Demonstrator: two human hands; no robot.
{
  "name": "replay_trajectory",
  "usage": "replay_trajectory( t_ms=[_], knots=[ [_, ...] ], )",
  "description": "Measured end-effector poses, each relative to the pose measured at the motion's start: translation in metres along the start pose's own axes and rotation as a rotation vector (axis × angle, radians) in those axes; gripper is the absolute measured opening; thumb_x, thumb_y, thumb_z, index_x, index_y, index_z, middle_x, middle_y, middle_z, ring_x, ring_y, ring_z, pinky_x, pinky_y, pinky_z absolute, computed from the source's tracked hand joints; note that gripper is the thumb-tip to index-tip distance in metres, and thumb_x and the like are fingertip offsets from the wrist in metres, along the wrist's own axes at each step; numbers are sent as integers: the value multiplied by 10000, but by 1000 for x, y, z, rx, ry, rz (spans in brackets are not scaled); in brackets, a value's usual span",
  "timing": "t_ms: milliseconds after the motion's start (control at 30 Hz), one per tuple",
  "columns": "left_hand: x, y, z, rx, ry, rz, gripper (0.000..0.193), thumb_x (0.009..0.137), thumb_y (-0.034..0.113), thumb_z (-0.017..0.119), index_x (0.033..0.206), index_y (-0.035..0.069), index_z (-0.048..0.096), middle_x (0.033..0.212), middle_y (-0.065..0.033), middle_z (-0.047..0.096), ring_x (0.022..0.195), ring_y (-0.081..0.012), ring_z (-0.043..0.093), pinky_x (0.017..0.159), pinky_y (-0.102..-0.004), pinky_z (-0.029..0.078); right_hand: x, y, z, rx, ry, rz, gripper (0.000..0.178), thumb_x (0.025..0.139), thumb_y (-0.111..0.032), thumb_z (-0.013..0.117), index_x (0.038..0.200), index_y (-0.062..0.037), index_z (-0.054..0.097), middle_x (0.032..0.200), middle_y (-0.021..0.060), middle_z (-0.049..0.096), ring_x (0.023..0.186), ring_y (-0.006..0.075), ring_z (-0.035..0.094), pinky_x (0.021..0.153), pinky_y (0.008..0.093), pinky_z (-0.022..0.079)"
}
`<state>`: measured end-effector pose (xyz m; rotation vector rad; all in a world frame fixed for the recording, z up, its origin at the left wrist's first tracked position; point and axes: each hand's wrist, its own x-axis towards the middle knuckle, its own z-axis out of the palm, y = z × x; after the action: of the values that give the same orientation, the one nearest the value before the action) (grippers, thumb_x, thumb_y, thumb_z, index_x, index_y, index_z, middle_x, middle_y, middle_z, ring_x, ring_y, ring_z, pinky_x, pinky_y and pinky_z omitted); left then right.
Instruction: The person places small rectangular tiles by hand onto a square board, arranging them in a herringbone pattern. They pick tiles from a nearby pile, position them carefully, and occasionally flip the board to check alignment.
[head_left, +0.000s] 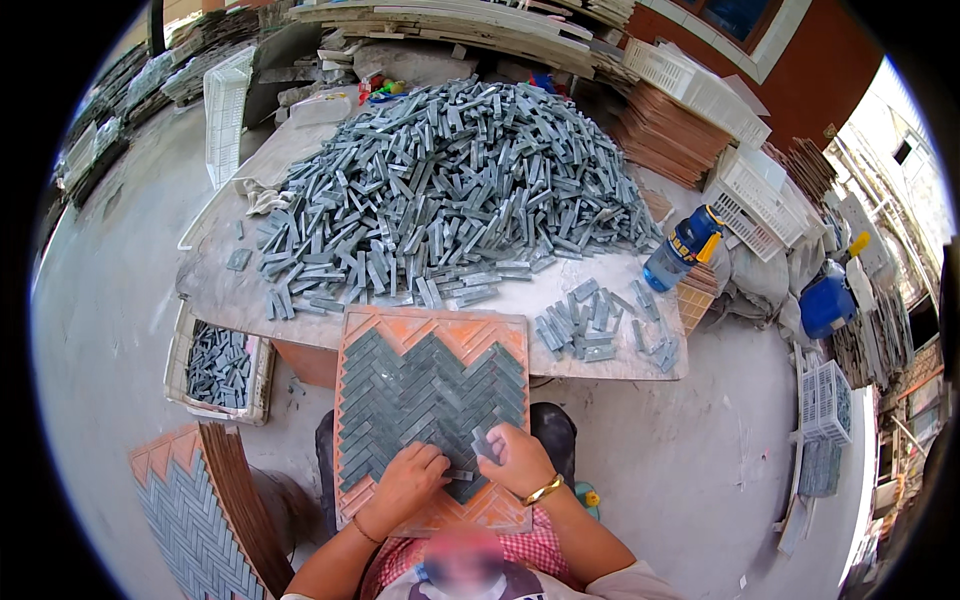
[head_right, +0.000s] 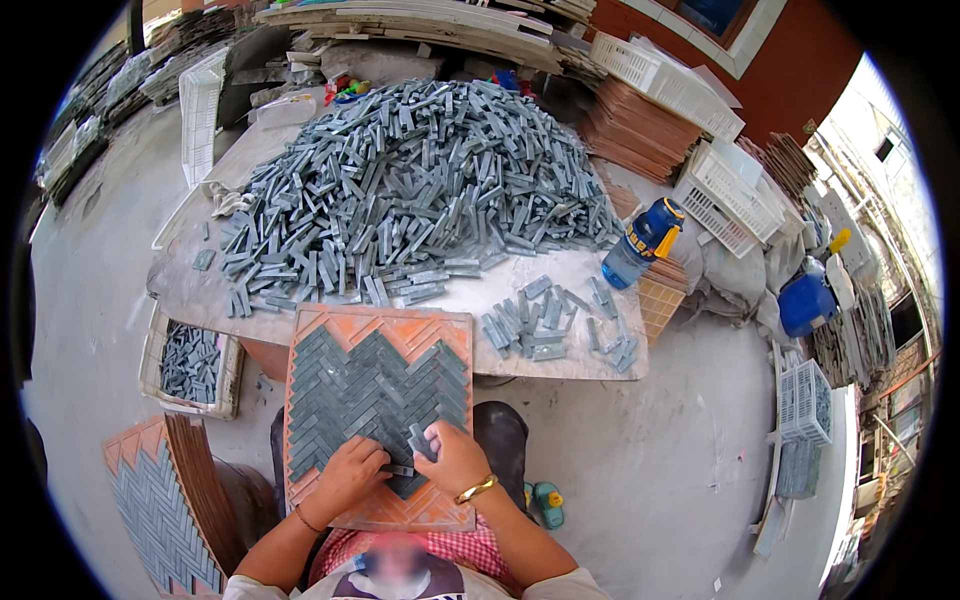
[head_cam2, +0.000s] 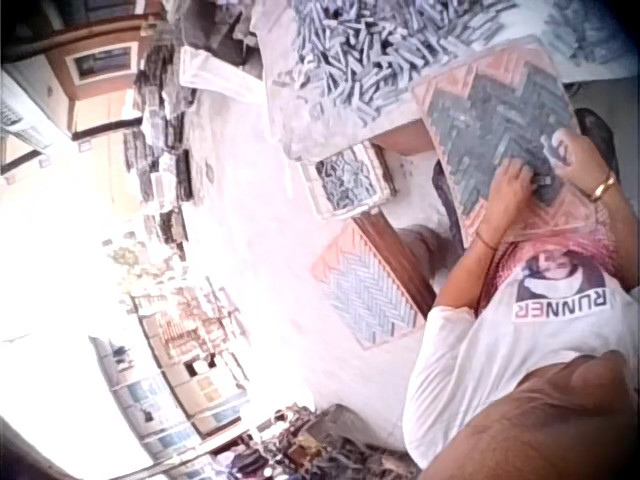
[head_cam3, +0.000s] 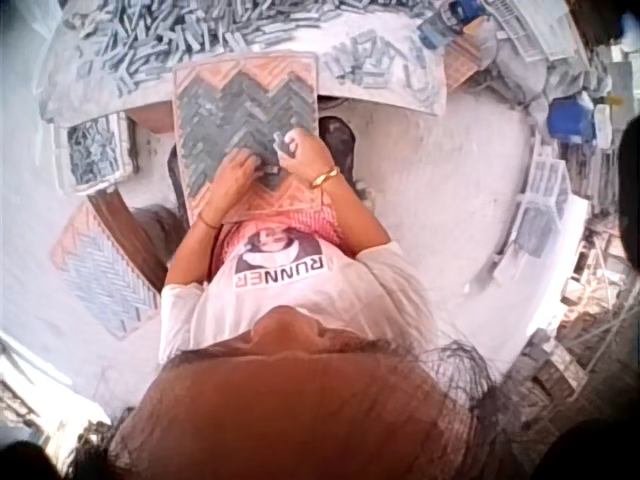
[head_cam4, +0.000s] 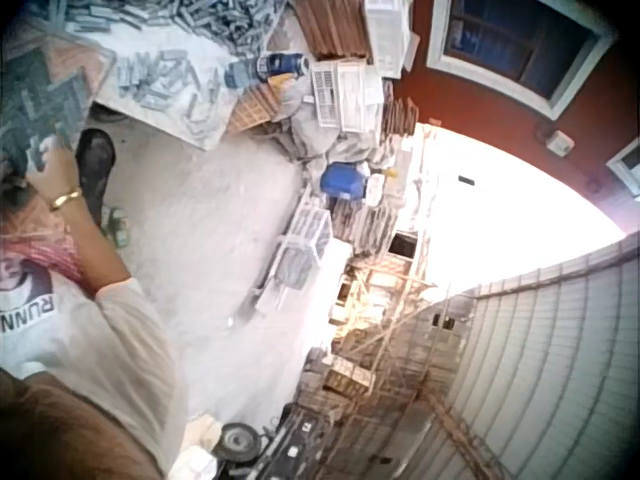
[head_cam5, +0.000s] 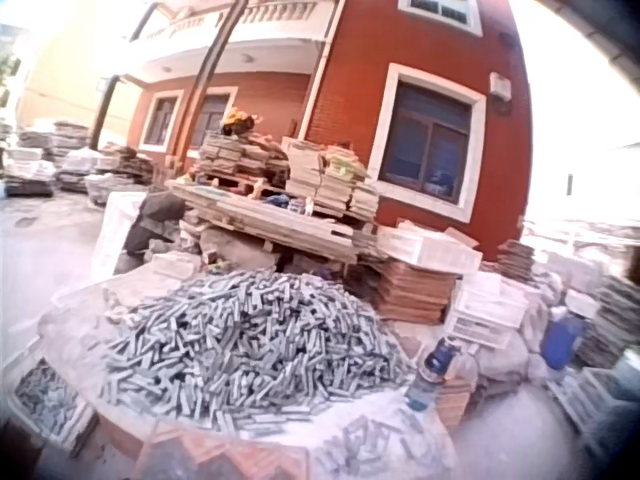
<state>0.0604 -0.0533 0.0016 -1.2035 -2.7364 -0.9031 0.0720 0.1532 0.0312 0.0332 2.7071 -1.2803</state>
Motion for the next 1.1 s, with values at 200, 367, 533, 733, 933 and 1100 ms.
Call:
replay_trajectory(
  t_ms=[200, 367, 533, 733, 933, 1100],
  knots=[
    [0, 4, -1, -85, 245, -236, 229, 724, 109, 673, 886, 30, 532, 849, -125, 550, 801, -293, 545, 703, -356, 450, 30, 1, 3, -253, 171, -277, 371, 652, -222, 730, 898, -40, 520, 747, 98, 582, 660, 271, 592, 623, 348, 475],
    [-4, 7, -9, -416, 337, -564, 198, 800, 105, 623, 927, 4, 510, 829, -167, 554, 740, -334, 555, 659, -359, 446, 51, 8, -1, -28, -119, -128, 266, 704, -126, 712, 898, -56, 543, 758, 95, 625, 714, 265, 618, 616, 358, 473],
    [-9, -4, -5, -266, 396, -498, 198, 807, 115, 619, 931, -1, 517, 824, -169, 563, 726, -340, 560, 647, -364, 448, 81, 6, -22, 186, -95, -63, 258, 706, -130, 731, 920, -25, 635, 816, 97, 664, 710, 153, 635, 639, 266, 492],
    [-11, -14, 0, -260, 438, -478, 190, 805, 120, 618, 924, 4, 526, 839, -164, 580, 755, -345, 569, 655, -377, 455, 119, 0, -48, 105, -101, -158, 326, 702, -170, 734, 984, -31, 647, 855, 119, 669, 708, 179, 632, 665, 276, 500],
    [-12, -15, 2, -270, 433, -461, 193, 798, 120, 622, 921, 4, 528, 852, -159, 584, 774, -347, 569, 669, -379, 457, 144, 1, -55, -421, -49, -587, 240, 808, -154, 588, 1024, -72, 653, 1004, 132, 637, 896, 267, 592, 829, 315, 449],
    [-12, -15, 3, -263, 451, -435, 198, 785, 117, 631, 914, 5, 531, 858, -155, 580, 791, -348, 563, 684, -382, 454, 167, 17, -59, 141, -222, -309, 239, 831, -113, 551, 1042, -44, 642, 1020, 118, 638, 915, 257, 591, 839, 305, 444]
  ],
)
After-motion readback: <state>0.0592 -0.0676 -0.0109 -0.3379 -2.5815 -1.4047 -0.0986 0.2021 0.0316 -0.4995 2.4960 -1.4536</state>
